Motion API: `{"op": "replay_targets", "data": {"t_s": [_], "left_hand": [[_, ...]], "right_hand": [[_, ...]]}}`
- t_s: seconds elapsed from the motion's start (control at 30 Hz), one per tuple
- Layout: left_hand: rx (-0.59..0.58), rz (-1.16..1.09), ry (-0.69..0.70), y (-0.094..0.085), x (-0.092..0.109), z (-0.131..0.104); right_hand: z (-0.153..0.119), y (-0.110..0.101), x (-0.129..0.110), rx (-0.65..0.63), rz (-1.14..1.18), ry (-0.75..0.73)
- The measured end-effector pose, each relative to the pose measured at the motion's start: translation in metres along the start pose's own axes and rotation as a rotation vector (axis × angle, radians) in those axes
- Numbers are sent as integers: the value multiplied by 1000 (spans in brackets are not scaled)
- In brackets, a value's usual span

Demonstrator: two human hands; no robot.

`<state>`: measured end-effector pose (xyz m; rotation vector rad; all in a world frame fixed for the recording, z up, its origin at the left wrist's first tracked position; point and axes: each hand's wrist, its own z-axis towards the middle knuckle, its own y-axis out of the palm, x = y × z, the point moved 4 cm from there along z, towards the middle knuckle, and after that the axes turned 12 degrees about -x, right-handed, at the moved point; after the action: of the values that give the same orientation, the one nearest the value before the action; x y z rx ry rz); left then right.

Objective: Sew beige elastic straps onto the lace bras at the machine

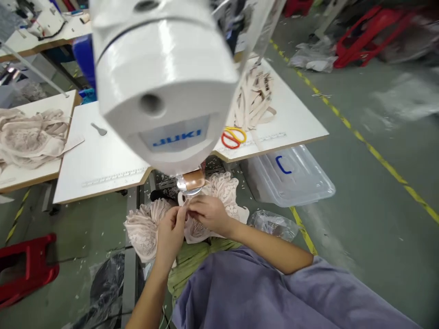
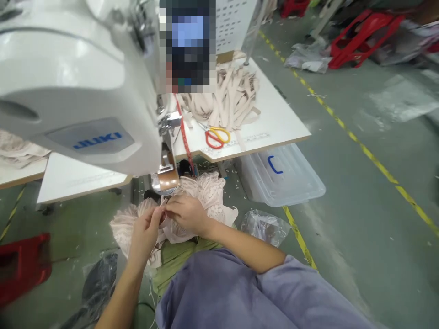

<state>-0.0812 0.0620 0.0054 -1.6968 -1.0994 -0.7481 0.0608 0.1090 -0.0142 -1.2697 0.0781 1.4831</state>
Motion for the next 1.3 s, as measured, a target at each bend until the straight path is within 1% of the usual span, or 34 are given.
{"op": "replay_targets", "data": {"t_s": [0.07,0.1,0.13,0.17,0.2,0.23,0.27,0.3,0.33,0.37,0.4,0.47,0.53,0.57,0.63,0.7,0.73,0.77,0.8,0.87,0.9,0.97,1.03,1.1,1.17,1.23,1.3], "left_hand": [[42,84,-3,-1,-1,5],[58,128,4,-2,-2,7],[69,168,20,-2,-3,8],[77,211,39,-3,-3,9],[81,258,56,-3,-4,9],[81,308,73,-3,-4,9],[71,348,88,-3,-4,8],[53,367,102,-1,-4,7],[37,364,110,0,-3,6],[20,339,111,1,-1,6],[5,297,105,2,1,6],[-22,191,76,2,6,5],[-51,85,50,0,11,5],[-68,34,40,-2,13,4],[-80,-72,12,-6,16,2],[-83,-196,-28,-10,16,0],[-86,-266,-49,-11,15,-1],[-87,-339,-67,-12,14,-2],[-93,-408,-85,-12,13,-3],[-107,-523,-112,-10,12,-3],[-116,-560,-120,-9,11,-3],[-130,-585,-117,-7,11,-2],[-129,-551,-102,-6,12,-2],[-125,-448,-82,-5,15,-3],[-128,-298,-53,-6,19,-3],[-128,-185,-31,-7,22,-4],[-129,-175,-31,-7,22,-4]], "right_hand": [[-2,-6,11,-82,-58,-91],[0,-14,21,-127,-80,-100],[4,-29,36,-145,-109,-64],[10,-48,54,-136,-159,25],[18,-71,74,-103,-244,165],[27,-98,94,-43,-353,341],[36,-122,112,-51,-498,510],[47,-142,128,-127,-636,639],[59,-159,139,-155,-679,686],[69,-171,148,-197,-712,714],[79,-179,154,-236,-721,720],[89,-185,159,-294,-717,719],[87,-185,158,-342,-718,727],[81,-185,155,-349,-717,727],[60,-185,143,-327,-704,717],[30,-187,120,-188,-636,698],[12,-185,106,-150,-585,694],[-4,-179,89,-151,-507,668],[-20,-169,71,-204,-420,624],[-45,-142,32,-338,-293,500],[-53,-127,15,-385,-260,426],[-59,-102,-9,-400,-233,338],[-55,-83,-18,-360,-214,310],[-46,-70,-17,-326,-179,303],[-36,-62,-12,-317,-136,290],[-31,-57,-8,-337,-90,289],[-32,-55,-3,-373,-36,326]]}}
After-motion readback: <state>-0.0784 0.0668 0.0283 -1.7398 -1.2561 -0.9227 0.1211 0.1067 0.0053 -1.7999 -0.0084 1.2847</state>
